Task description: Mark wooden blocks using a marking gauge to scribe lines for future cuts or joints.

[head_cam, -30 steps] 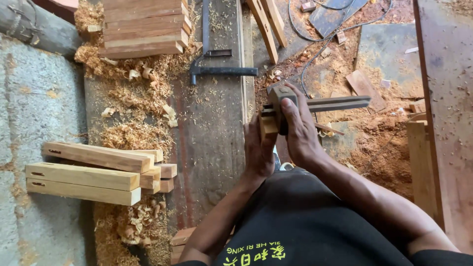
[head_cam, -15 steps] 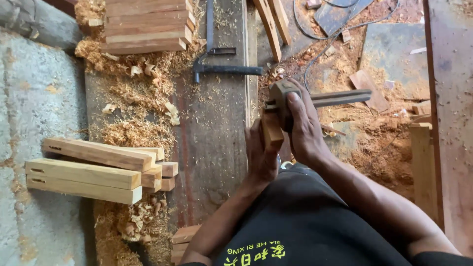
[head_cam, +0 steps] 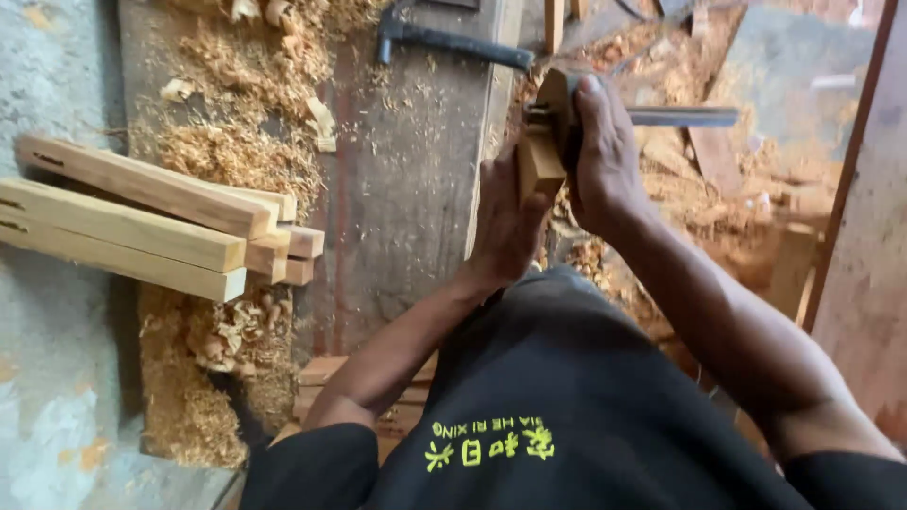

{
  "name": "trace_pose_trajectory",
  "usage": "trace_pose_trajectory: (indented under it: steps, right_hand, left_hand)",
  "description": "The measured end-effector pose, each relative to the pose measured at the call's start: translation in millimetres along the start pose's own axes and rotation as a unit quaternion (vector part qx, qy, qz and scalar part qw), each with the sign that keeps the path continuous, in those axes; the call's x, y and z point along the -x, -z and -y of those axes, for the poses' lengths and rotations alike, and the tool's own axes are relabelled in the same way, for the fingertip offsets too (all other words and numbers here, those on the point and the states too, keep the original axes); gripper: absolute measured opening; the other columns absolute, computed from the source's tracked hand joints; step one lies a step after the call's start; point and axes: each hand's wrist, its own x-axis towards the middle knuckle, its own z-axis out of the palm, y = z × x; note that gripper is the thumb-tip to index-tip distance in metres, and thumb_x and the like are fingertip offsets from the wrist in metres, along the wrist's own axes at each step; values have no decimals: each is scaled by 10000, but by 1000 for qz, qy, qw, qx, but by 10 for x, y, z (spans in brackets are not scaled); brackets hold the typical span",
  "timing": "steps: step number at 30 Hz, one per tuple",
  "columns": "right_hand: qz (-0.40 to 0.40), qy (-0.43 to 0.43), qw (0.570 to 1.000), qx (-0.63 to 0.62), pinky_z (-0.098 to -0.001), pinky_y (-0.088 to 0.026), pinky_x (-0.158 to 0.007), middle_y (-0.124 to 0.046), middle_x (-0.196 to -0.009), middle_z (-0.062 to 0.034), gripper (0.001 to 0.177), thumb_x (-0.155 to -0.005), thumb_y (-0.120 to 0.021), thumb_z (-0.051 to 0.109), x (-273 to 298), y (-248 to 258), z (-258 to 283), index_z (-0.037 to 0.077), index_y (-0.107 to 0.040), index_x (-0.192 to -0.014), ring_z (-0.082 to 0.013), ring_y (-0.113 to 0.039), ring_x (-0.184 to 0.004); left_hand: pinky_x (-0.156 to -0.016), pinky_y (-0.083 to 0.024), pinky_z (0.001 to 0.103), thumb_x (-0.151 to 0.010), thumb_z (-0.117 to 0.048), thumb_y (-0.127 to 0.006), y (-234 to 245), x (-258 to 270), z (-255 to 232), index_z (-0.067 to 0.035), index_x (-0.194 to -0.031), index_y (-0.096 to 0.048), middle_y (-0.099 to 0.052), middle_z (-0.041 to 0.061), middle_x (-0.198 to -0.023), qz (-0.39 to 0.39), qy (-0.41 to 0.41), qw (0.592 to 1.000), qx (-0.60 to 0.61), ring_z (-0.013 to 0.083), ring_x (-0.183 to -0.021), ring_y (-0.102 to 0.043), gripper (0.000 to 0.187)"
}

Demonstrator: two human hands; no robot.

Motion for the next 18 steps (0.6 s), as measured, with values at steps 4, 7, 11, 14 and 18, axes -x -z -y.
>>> trace_pose_trajectory:
  steps: [4, 7, 11, 14, 18]
  right_hand:
    - [88, 95, 979, 160, -316, -383, -753, -470, -949, -52, 423, -1048, -216, 467, -229, -9, -22, 135, -455, -940, -166, -418, -857]
    - [33, -151, 958, -242, -358, -589, -852, -732, -1073, -165, 567, -895, -492, 520, -598, 14, -204, 37, -623, -1162, -262, -705, -941]
    - [-2, -120, 941, -317, -348, -508, -680, -698, -939, -115, 425, -815, -665, 399, -876, 278, -232, 62, -688, -1073, -247, -645, -828]
    - [-49, -143, 929, -338, -328, -494, -617, -647, -1077, -169, 604, -734, -723, 382, -772, 410, -120, 31, -642, -1218, -274, -610, -884]
    - [-69, -177, 892, -411, -445, -617, -728, -591, -1251, -338, 664, -752, -720, 257, -724, 547, -144, -58, -561, -1314, -474, -615, -958]
  left_hand:
    - [-1204, -187, 548, -1005, -655, -324, 127, -219, 282, -2, -1504, -281, -494, 248, -1441, 42, 41, 998, 18, 405, -1311, -469, 823]
    - [-966, -487, 435, -789, -782, -522, 310, -537, 171, -60, -1440, -431, -564, 189, -1248, 79, 116, 989, 52, 307, -1128, -584, 976]
    - [-765, -630, 435, -581, -853, -650, 301, -898, 474, -82, -1413, -454, -590, 186, -1174, 6, 167, 981, -98, 333, -1056, -660, 1152]
    - [-598, -623, 342, -597, -837, -722, 344, -1005, 814, -25, -1448, -422, -616, 191, -1072, -24, 154, 976, -152, 286, -885, -664, 1214]
    - [-294, -490, 171, -714, -798, -727, 511, -1105, 998, -61, -1531, -314, -616, 202, -1095, -28, 197, 957, -209, 110, -556, -637, 1175]
